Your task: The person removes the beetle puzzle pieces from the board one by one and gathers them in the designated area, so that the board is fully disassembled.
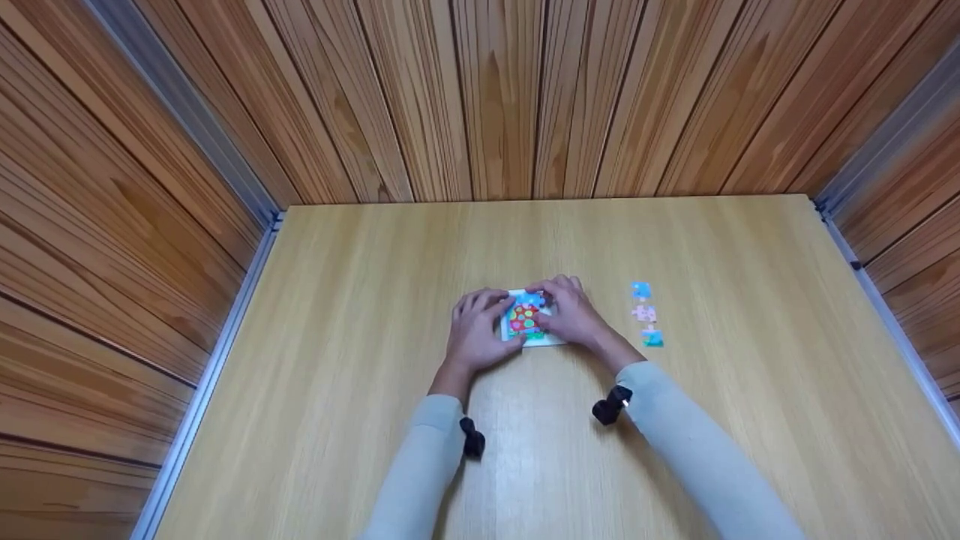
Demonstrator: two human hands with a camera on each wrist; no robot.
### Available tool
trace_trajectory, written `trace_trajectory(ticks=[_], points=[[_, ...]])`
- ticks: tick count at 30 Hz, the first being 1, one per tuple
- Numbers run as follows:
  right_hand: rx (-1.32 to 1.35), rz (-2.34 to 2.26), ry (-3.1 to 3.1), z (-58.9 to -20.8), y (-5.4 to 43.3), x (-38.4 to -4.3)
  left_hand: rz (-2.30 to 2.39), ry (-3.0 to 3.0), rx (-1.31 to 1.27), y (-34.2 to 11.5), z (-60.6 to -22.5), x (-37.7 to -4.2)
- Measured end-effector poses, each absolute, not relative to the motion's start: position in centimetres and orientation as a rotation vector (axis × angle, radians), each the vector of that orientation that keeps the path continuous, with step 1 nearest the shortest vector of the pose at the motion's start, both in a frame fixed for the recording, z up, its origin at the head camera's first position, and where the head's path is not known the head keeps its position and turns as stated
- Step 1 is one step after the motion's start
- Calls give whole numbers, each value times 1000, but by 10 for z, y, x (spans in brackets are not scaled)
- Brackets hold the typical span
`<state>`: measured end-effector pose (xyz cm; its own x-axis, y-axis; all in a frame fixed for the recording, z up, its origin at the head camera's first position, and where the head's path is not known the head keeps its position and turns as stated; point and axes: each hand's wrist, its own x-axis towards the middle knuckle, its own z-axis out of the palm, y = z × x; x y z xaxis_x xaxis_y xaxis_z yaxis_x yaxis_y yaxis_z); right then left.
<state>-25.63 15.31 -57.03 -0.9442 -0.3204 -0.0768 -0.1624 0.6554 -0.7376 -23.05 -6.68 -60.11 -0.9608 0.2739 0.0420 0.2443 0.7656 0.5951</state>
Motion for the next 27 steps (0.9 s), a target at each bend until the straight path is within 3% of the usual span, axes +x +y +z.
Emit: trace_trajectory(ticks=[10, 17, 27], points=[[-404, -1215, 2696, -574, 153, -258, 960, 2910, 428, -67, -601, -230], [-566, -1327, 2767, -591, 158, -263, 970, 2918, 459, -68, -601, -231], [-520, -1270, 2758, -597, 161, -268, 949, 2915, 430, -67, -599, -230]])
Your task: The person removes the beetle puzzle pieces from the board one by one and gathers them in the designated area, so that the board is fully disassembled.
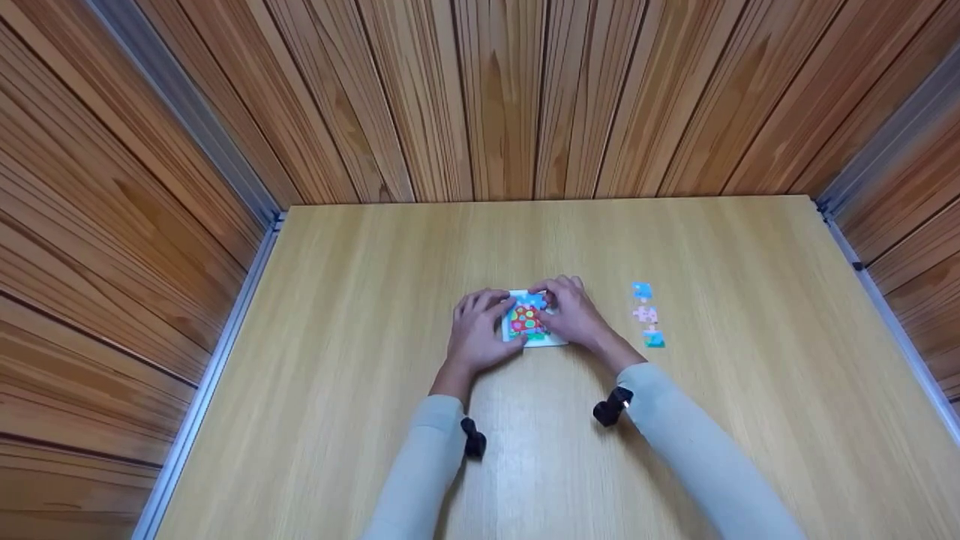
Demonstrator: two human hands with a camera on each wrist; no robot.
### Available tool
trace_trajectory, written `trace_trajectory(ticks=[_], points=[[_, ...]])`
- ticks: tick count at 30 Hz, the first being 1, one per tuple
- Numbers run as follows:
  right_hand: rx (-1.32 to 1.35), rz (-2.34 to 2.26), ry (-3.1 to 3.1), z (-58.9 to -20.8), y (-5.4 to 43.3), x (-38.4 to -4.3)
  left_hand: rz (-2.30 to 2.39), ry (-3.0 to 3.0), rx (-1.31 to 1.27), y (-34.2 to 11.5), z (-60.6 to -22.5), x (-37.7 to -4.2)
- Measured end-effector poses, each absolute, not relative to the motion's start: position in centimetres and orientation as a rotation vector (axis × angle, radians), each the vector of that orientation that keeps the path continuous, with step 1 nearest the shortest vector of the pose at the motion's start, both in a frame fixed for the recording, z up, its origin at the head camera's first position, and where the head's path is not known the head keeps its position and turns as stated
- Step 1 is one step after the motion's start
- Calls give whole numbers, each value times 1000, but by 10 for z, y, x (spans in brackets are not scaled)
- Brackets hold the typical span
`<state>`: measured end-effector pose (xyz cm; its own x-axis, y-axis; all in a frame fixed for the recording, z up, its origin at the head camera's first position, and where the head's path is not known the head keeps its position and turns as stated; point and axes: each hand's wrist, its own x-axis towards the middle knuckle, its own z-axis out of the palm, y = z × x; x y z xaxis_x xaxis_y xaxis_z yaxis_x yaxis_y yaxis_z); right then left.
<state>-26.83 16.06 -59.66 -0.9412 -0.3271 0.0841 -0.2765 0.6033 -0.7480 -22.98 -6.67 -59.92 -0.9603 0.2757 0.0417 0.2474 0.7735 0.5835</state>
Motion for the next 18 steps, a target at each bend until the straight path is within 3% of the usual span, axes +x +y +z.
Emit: trace_trajectory(ticks=[18], points=[[-425, -1189, 2738, -573, 154, -259, 952, 2916, 435, -67, -601, -230]])
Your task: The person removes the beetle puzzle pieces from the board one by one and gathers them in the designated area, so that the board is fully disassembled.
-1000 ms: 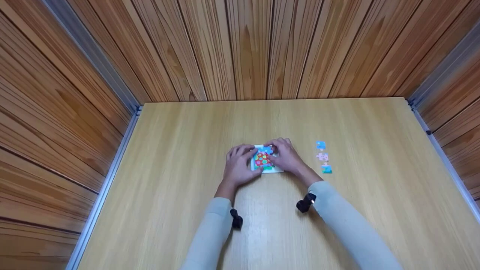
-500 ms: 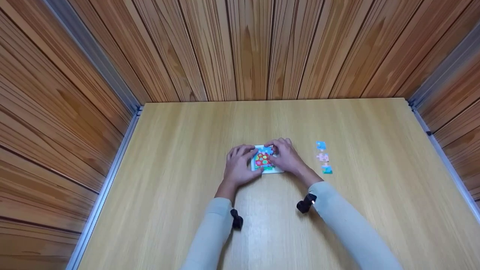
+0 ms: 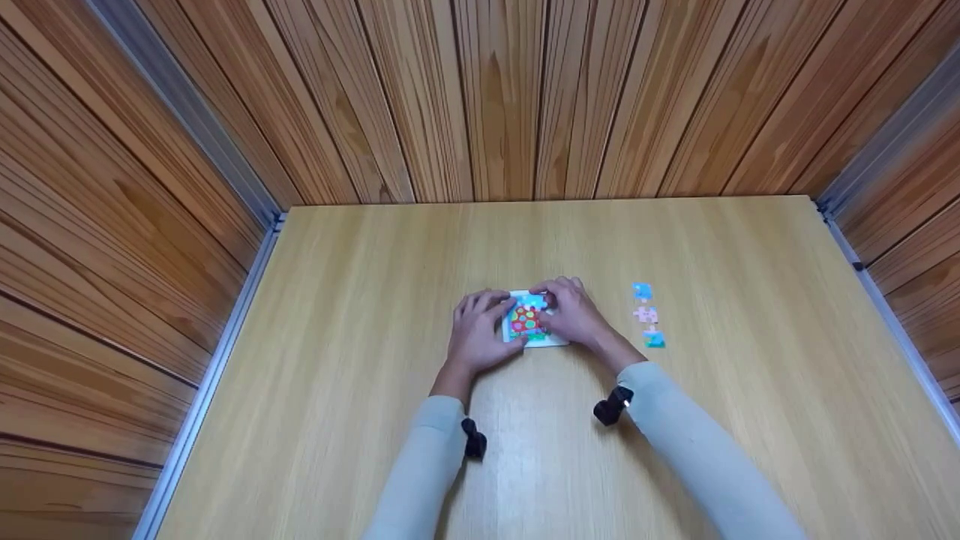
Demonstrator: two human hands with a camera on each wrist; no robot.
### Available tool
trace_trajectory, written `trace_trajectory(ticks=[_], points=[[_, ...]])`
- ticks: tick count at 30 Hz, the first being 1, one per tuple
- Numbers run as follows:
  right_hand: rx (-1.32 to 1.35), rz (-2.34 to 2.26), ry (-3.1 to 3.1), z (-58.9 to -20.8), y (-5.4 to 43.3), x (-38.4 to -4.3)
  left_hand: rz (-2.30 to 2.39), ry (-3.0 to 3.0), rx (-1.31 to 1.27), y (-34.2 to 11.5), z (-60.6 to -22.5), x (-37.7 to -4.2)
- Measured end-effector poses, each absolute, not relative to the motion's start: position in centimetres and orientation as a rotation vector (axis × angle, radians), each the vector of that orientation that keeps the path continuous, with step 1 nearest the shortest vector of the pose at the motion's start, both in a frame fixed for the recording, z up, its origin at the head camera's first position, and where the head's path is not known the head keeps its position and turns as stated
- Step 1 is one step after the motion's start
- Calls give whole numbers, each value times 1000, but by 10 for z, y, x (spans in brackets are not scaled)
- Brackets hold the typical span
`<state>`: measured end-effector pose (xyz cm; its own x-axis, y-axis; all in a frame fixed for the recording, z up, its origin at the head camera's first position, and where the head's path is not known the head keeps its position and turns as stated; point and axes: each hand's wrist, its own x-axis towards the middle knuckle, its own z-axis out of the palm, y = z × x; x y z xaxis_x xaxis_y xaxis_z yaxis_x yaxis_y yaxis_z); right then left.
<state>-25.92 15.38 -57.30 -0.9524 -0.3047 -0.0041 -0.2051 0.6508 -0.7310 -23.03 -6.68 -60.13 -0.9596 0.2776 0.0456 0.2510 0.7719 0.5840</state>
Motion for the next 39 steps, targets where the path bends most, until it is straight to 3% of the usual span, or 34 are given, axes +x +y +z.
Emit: trace_trajectory(ticks=[39], points=[[-441, -1191, 2725, -552, 171, -264, 1014, 2898, 438, -68, -600, -231]])
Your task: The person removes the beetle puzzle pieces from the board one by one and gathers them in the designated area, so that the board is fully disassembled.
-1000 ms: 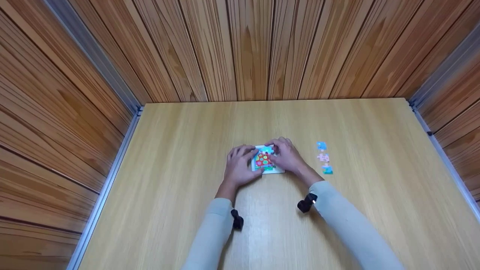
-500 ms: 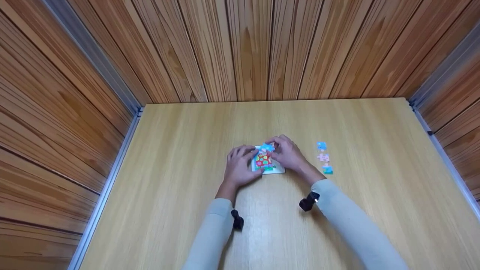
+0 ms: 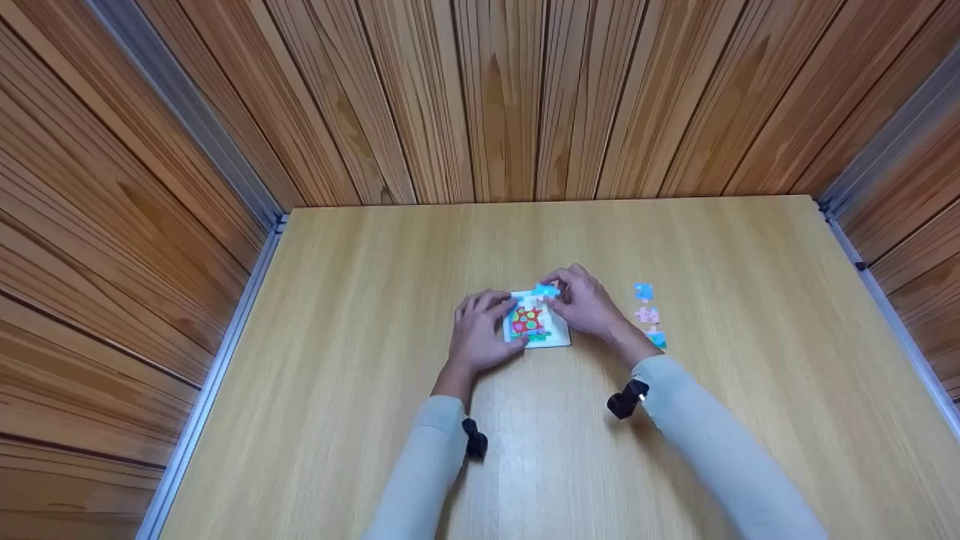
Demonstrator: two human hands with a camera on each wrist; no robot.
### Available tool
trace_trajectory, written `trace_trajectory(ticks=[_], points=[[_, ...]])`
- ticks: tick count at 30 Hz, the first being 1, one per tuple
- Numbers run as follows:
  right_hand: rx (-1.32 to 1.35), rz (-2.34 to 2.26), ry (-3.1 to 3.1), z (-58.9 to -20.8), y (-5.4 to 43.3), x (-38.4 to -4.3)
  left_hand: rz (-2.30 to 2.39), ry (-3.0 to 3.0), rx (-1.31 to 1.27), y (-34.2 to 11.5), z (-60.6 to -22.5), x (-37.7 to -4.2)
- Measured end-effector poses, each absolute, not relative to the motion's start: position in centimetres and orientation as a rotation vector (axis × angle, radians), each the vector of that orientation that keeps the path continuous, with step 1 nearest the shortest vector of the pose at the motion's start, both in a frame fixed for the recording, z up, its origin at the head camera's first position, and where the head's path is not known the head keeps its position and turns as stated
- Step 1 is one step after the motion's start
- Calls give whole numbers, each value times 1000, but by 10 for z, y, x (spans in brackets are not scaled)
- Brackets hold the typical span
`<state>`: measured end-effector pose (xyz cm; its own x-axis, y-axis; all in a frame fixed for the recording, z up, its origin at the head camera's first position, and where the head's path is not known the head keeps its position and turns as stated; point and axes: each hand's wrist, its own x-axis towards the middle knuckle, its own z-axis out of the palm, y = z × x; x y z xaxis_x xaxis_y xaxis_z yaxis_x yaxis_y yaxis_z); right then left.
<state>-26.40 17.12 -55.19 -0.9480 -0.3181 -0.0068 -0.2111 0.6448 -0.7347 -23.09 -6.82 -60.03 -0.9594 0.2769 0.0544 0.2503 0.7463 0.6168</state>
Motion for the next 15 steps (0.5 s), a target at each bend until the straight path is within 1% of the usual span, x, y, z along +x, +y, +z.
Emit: trace_trajectory(ticks=[15], points=[[-419, -1171, 2726, -544, 193, -267, 1010, 2901, 423, -68, -600, -230]])
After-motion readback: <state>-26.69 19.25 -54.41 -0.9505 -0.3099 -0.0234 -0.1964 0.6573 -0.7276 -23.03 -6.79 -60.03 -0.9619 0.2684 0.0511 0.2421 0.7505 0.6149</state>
